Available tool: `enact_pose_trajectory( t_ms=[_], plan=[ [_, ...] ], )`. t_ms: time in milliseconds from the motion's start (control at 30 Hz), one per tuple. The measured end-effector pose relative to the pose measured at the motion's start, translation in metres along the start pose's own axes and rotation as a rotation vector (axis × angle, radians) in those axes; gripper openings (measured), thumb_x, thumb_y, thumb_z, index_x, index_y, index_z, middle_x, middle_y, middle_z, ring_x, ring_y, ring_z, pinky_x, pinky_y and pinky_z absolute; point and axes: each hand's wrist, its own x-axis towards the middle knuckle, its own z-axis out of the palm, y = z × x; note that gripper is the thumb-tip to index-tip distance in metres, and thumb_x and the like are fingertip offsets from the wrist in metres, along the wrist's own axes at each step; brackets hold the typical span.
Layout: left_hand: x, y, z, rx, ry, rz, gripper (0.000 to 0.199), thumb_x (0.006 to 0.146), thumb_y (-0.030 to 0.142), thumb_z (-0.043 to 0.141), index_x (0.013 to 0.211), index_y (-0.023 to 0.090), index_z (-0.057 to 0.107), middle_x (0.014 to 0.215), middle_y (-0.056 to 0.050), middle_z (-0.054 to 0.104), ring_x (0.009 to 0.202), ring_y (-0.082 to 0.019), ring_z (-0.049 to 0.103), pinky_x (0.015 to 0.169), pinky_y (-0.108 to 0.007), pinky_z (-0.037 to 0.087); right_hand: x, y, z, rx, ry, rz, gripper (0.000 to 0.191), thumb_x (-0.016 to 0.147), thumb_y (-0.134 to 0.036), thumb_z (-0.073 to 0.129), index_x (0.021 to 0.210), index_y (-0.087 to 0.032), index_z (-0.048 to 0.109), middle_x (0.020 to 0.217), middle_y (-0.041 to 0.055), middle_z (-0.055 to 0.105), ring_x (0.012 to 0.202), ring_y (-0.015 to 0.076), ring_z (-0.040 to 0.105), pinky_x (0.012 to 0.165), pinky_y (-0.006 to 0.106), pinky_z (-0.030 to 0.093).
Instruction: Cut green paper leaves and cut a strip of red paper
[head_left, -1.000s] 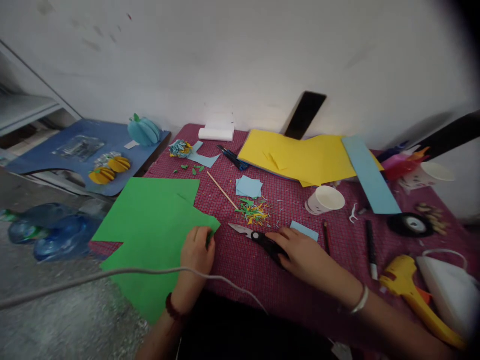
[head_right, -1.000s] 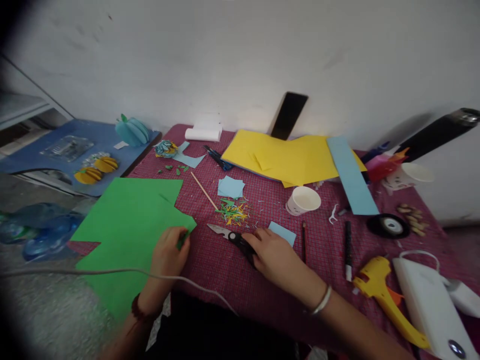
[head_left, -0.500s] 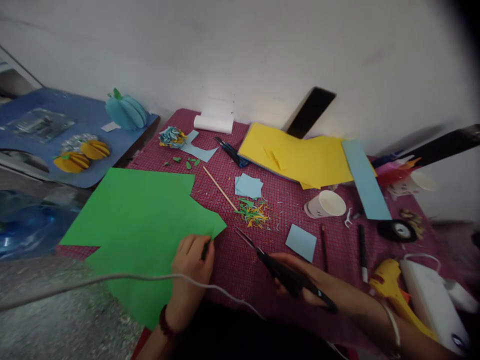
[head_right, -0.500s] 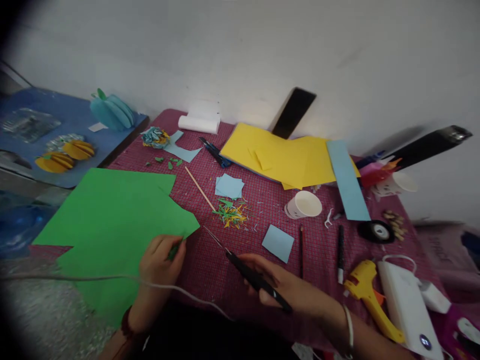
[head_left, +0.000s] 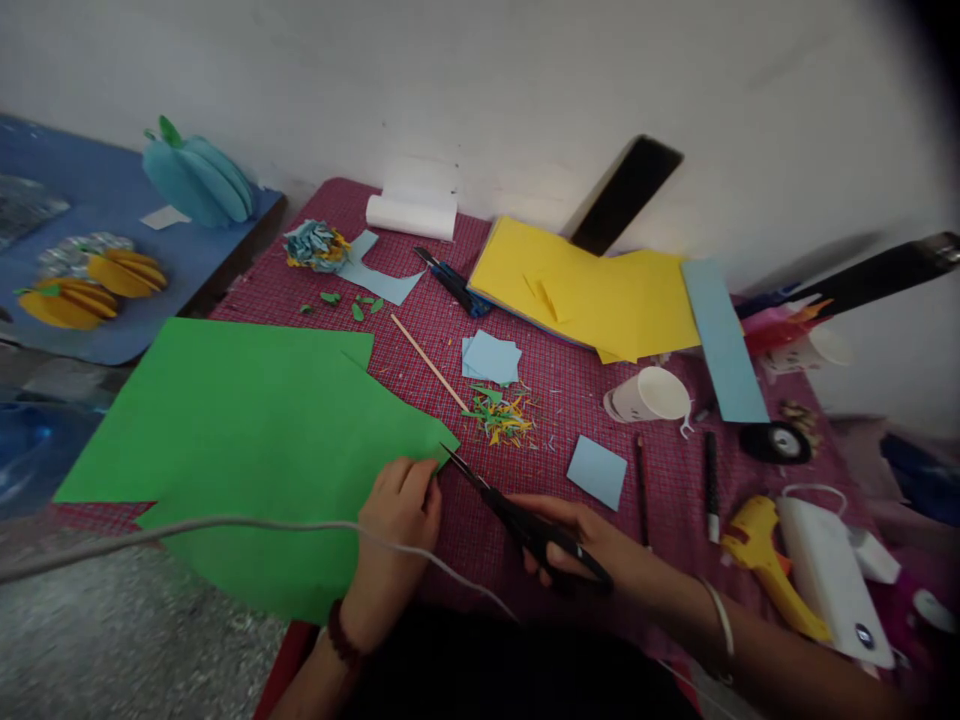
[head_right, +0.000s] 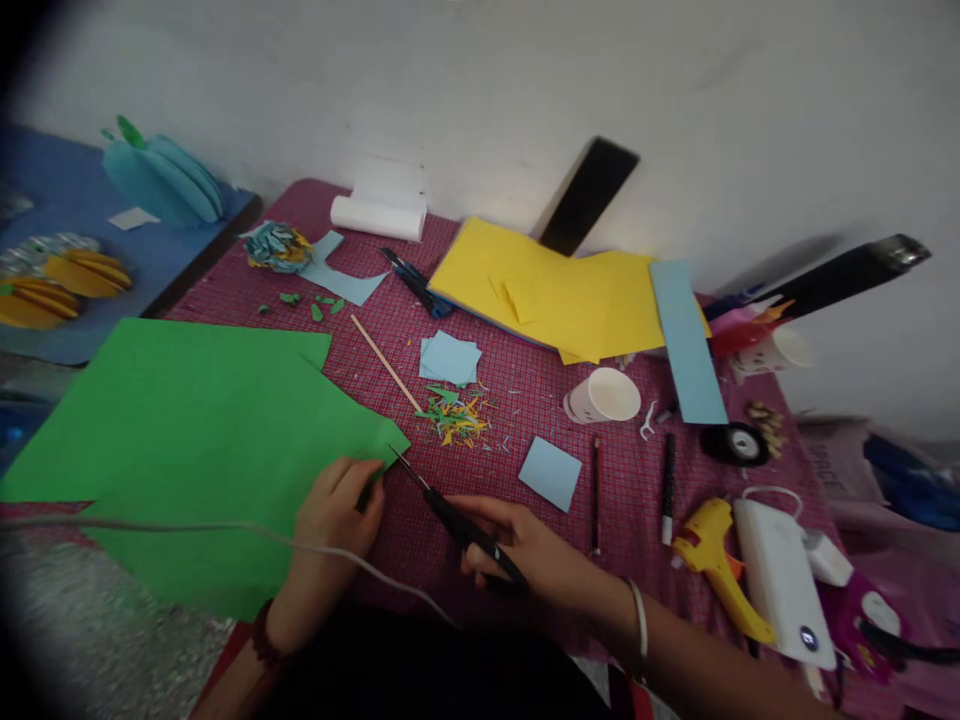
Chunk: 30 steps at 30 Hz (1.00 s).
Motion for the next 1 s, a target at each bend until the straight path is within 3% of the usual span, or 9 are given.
enact_pose_trajectory(
  t_ms=[267,667,1000],
  plan=[
    [-0.001,-0.002,0.001,-0.005,-0.022,0.029,0.016,0.087,0.012,0.052,0.094,0.019,0.064,0.085,-0.006,0.063,0.080,-0.021,0.057,0.073,-0.035,0.048,0.011,-0.003,0.007,-0.018,0.092,0.021,0.065,0.075,-0.027,0.072,0.136,-0.027,0.052,0.078,-0.0026,0.055,0.059,0.0070,0.053,0.052,0.020,0.041],
    [-0.002,0.000,0.000,-0.090,0.031,0.030,0.013,0.087,0.010,0.052,0.085,0.019,0.061,0.080,-0.004,0.060,0.075,-0.019,0.055,0.069,-0.032,0.046,0.022,-0.001,0.001,-0.020,0.095,0.049,0.065,0.075,-0.030,0.073,0.136,-0.028,0.052,0.073,-0.0051,0.051,0.049,0.0039,0.043,0.043,0.017,0.036],
    [-0.003,-0.001,0.002,-0.157,0.003,0.011,0.012,0.088,0.009,0.053,0.085,0.017,0.061,0.079,-0.004,0.059,0.075,-0.019,0.053,0.070,-0.032,0.045,0.024,0.003,0.001,-0.033,0.095,0.027,0.062,0.078,-0.033,0.073,0.136,-0.028,0.052,0.073,-0.0050,0.051,0.049,0.0044,0.045,0.043,0.017,0.037]
  ],
)
